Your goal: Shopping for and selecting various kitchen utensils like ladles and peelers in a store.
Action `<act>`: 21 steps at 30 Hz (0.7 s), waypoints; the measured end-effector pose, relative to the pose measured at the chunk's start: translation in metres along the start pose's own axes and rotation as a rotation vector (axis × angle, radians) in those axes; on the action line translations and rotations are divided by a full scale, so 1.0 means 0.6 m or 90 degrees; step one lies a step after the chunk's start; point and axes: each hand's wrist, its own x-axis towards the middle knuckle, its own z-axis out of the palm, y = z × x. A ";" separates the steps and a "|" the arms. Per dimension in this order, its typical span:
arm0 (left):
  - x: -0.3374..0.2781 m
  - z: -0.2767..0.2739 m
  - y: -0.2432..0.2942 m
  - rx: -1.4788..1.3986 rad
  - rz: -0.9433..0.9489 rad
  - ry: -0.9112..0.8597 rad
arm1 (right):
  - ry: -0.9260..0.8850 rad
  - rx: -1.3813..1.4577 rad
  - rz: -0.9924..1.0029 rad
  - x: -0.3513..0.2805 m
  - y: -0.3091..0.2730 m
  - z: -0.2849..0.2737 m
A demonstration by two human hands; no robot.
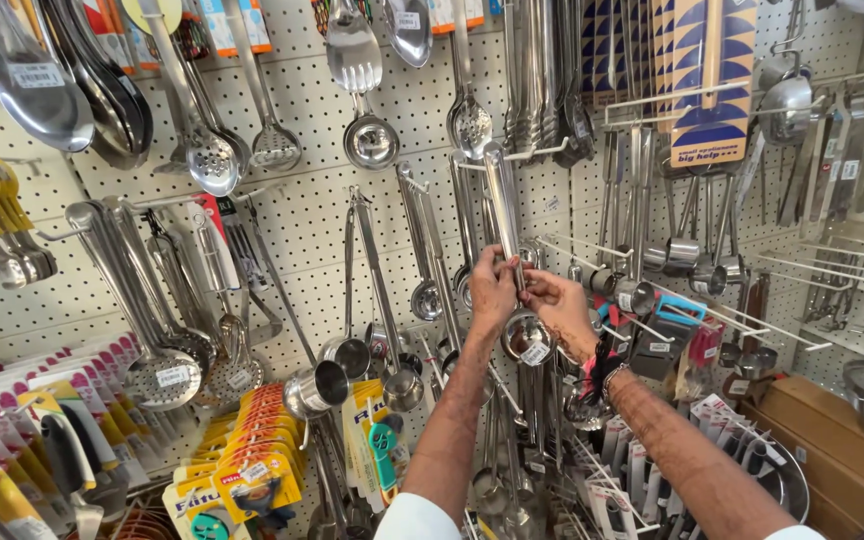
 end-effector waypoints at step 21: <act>0.128 -0.020 -0.141 0.380 -0.103 0.044 | 0.027 -0.080 0.177 0.162 0.177 0.015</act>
